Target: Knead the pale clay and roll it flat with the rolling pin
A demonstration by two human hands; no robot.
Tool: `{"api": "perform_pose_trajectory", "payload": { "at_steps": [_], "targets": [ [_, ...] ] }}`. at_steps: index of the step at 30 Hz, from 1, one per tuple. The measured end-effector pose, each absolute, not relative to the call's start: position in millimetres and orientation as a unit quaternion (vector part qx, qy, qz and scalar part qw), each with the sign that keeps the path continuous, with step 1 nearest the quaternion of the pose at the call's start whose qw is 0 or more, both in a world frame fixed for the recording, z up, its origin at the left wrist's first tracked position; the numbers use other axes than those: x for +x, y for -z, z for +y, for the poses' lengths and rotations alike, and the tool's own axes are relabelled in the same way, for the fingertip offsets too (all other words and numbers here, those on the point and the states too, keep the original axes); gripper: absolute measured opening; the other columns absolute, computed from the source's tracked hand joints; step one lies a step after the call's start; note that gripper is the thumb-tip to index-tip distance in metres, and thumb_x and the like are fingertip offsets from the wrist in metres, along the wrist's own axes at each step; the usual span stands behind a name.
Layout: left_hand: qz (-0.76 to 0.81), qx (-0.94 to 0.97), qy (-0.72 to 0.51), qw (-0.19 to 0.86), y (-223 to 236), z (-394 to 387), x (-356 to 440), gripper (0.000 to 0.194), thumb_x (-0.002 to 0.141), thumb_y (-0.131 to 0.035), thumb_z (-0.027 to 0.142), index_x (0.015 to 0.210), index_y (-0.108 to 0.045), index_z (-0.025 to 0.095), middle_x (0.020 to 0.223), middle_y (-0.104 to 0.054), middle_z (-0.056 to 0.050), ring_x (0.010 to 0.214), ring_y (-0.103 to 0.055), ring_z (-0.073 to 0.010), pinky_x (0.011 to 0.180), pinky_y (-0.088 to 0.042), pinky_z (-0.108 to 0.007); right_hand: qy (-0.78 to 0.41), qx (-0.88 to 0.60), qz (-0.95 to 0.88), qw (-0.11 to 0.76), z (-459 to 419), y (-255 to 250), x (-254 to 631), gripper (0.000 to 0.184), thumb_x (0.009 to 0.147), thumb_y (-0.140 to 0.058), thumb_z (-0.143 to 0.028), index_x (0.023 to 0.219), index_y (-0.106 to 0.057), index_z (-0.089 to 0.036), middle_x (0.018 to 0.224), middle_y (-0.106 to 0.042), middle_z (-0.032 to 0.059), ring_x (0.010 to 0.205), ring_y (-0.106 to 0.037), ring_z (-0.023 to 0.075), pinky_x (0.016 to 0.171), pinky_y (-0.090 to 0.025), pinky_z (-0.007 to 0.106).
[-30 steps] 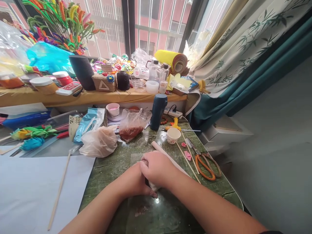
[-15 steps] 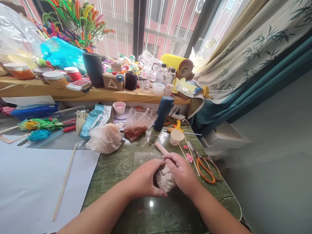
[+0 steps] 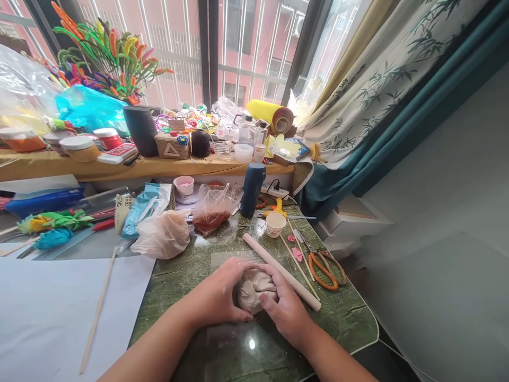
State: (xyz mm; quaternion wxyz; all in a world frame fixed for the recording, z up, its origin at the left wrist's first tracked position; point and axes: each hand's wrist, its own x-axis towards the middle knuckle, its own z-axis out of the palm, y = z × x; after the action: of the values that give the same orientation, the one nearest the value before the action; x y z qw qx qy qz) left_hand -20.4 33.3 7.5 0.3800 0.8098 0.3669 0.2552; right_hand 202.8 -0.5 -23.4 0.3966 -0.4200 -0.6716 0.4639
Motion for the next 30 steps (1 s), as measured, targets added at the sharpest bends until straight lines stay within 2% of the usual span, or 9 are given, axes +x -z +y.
{"api": "perform_pose_trajectory", "payload": {
  "at_steps": [2, 6, 10, 12, 15, 18, 22, 25, 30],
  "targets": [
    [0.380, 0.811, -0.232, 0.380, -3.8, 34.4, -20.7, 0.096, 0.053, -0.097, 0.028, 0.138, -0.054, 0.026, 0.136, -0.059, -0.011, 0.127, -0.055, -0.0338, 0.110, -0.046, -0.047, -0.446, -0.429, -0.690, 0.375, 0.0, 24.5, 203.6, 0.066, 0.088, -0.071, -0.049, 0.145, -0.047, -0.025, 0.141, -0.059, 0.0123, 0.131, -0.057, 0.0316, 0.112, -0.047, 0.048],
    [0.410, 0.806, -0.199, 0.379, 6.7, 39.2, -20.6, 0.112, 0.053, -0.096, 0.051, 0.148, -0.046, 0.020, 0.149, -0.051, -0.019, 0.137, -0.049, -0.0410, 0.115, -0.040, -0.055, -0.372, -0.457, -0.730, 0.347, 3.7, 25.6, 204.7, 0.082, 0.079, -0.081, -0.049, 0.149, -0.045, -0.024, 0.150, -0.052, 0.0145, 0.139, -0.049, 0.0349, 0.118, -0.039, 0.053],
    [0.402, 0.826, -0.144, 0.367, 10.1, 47.4, -29.1, 0.115, 0.056, -0.091, 0.062, 0.153, -0.044, 0.022, 0.160, -0.042, -0.020, 0.148, -0.035, -0.0455, 0.121, -0.029, -0.062, -0.342, -0.462, -0.751, 0.326, 8.2, 27.6, 205.8, 0.082, 0.078, -0.081, -0.050, 0.148, -0.048, -0.023, 0.149, -0.054, 0.0152, 0.139, -0.050, 0.0350, 0.117, -0.040, 0.053],
    [0.399, 0.826, -0.137, 0.374, 8.9, 50.2, -33.2, 0.108, 0.059, -0.090, 0.062, 0.152, -0.048, 0.025, 0.158, -0.047, -0.017, 0.146, -0.039, -0.0439, 0.121, -0.030, -0.060, -0.334, -0.459, -0.753, 0.333, 7.9, 30.6, 207.1, 0.079, 0.077, -0.082, -0.049, 0.145, -0.052, -0.023, 0.145, -0.057, 0.0148, 0.136, -0.053, 0.0347, 0.116, -0.042, 0.052],
    [0.389, 0.818, -0.165, 0.391, 5.5, 49.9, -32.9, 0.099, 0.060, -0.092, 0.058, 0.147, -0.055, 0.028, 0.144, -0.062, -0.013, 0.134, -0.054, -0.0403, 0.115, -0.040, -0.054, -0.332, -0.449, -0.751, 0.352, 5.4, 36.0, 209.7, 0.073, 0.077, -0.082, -0.045, 0.141, -0.054, -0.025, 0.143, -0.059, 0.0137, 0.134, -0.055, 0.0340, 0.115, -0.044, 0.049],
    [0.369, 0.794, -0.214, 0.433, 3.2, 45.3, -25.5, 0.093, 0.064, -0.091, 0.051, 0.147, -0.054, 0.031, 0.138, -0.067, -0.010, 0.124, -0.063, -0.0353, 0.108, -0.048, -0.047, -0.355, -0.449, -0.733, 0.367, 5.4, 39.9, 212.1, 0.071, 0.080, -0.079, -0.046, 0.142, -0.051, -0.026, 0.143, -0.058, 0.0135, 0.133, -0.056, 0.0337, 0.114, -0.045, 0.049],
    [0.376, 0.740, -0.284, 0.480, 6.7, 40.3, -16.2, 0.089, 0.068, -0.090, 0.049, 0.147, -0.054, 0.028, 0.142, -0.064, -0.010, 0.127, -0.062, -0.0326, 0.108, -0.049, -0.043, -0.388, -0.436, -0.721, 0.374, 9.8, 42.6, 214.3, 0.072, 0.089, -0.068, -0.056, 0.150, -0.044, -0.028, 0.148, -0.054, 0.0132, 0.136, -0.053, 0.0352, 0.112, -0.046, 0.050],
    [0.388, 0.725, -0.298, 0.484, 11.6, 40.6, -14.8, 0.090, 0.066, -0.091, 0.051, 0.146, -0.055, 0.028, 0.144, -0.062, -0.012, 0.130, -0.059, -0.0345, 0.112, -0.046, -0.046, -0.383, -0.434, -0.727, 0.371, 11.2, 43.3, 214.8, 0.071, 0.092, -0.062, -0.060, 0.152, -0.042, -0.028, 0.149, -0.054, 0.0128, 0.136, -0.053, 0.0354, 0.113, -0.046, 0.050],
    [0.343, 0.752, -0.285, 0.486, 12.1, 45.1, -18.6, 0.102, 0.064, -0.093, 0.051, 0.152, -0.047, 0.030, 0.151, -0.054, -0.013, 0.138, -0.050, -0.0362, 0.118, -0.039, -0.051, -0.321, -0.440, -0.751, 0.373, 6.2, 43.1, 213.6, 0.069, 0.096, -0.056, -0.058, 0.155, -0.037, -0.029, 0.154, -0.049, 0.0115, 0.142, -0.047, 0.0345, 0.118, -0.039, 0.051]
  ]
}}
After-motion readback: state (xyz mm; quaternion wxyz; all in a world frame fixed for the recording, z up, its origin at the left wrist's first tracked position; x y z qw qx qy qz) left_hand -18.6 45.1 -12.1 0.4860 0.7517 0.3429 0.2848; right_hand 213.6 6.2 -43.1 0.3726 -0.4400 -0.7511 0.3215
